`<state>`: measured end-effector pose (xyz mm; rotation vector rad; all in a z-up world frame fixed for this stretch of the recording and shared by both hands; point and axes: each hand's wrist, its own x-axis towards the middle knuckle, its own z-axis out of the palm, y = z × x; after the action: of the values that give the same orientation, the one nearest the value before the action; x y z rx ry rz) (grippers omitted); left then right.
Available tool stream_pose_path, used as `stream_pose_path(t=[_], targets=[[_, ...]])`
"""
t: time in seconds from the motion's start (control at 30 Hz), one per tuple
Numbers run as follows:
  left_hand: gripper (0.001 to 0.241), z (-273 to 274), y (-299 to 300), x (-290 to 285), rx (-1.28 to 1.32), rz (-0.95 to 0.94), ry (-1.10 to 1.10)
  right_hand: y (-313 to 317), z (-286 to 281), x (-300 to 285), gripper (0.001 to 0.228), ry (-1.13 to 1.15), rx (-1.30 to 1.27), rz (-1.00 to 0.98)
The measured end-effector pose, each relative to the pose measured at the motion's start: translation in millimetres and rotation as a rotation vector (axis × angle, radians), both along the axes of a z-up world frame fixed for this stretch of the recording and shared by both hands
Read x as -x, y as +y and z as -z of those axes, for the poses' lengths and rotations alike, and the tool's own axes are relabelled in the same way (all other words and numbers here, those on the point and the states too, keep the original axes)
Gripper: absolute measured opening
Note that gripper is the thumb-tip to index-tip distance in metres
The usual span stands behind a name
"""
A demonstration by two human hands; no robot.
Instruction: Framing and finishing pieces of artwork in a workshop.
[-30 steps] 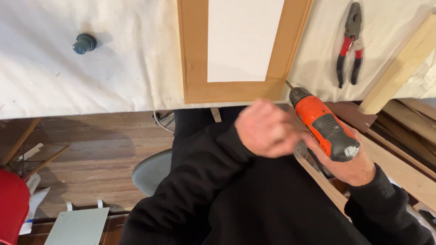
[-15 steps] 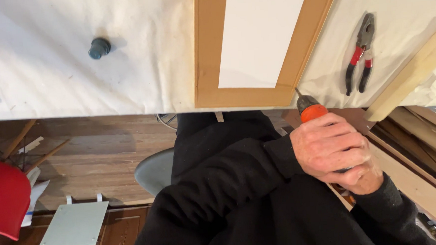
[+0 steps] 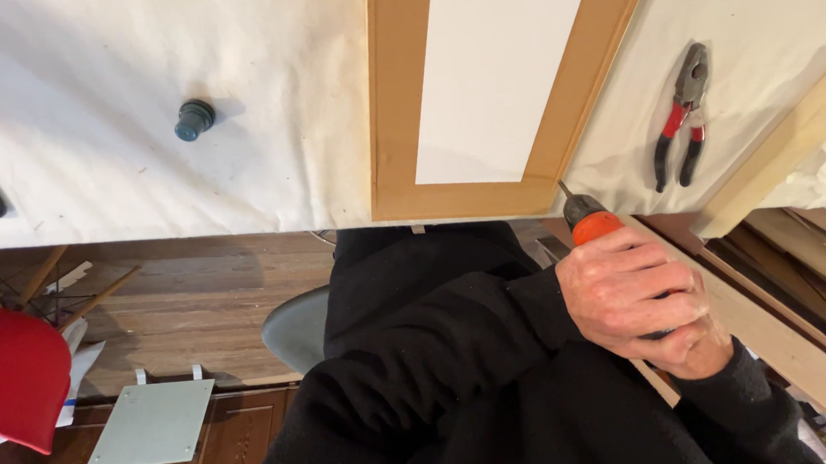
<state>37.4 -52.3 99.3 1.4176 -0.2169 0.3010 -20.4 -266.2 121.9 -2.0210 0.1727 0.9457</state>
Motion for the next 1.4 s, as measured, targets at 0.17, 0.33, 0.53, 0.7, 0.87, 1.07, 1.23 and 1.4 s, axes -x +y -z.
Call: stream_pose_path(t=[0.17,0.33,0.53,0.7,0.87,1.07,1.23,1.4], targets=[[0.018,-0.5,9.8,-4.0,0.031,0.044,-0.025,15.9,-28.7,-24.4,0.033,-0.076,-0.047,-0.334],[0.019,4.1,1.9,-0.1,0.031,-0.048,-0.051,22.8,-26.4,-31.8,0.034,0.023,0.072,-0.362],[0.019,5.9,0.7,-0.8,0.065,-0.060,-0.021,18.0,-24.9,-25.2,0.033,0.027,0.185,-0.474],[0.020,5.6,4.2,-3.2,0.066,-0.052,-0.053,41.9,-36.0,-49.1,0.025,0.096,0.224,-0.507],[0.020,5.0,0.4,-3.4,0.048,-0.059,-0.037,28.9,-29.1,-41.9,0.017,0.099,0.226,-0.556],[0.018,3.5,0.7,-8.5,0.053,-0.077,-0.026,25.0,-26.1,-45.4,0.026,-0.057,0.121,-0.628],[0.018,3.0,2.5,-9.4,0.048,-0.069,-0.015,20.7,-22.1,-36.7,0.027,0.094,0.145,-0.454],[0.016,-8.8,-0.4,1.2,0.038,-0.016,-0.024,16.4,-31.6,-13.8,0.032,0.105,0.141,-0.346]])
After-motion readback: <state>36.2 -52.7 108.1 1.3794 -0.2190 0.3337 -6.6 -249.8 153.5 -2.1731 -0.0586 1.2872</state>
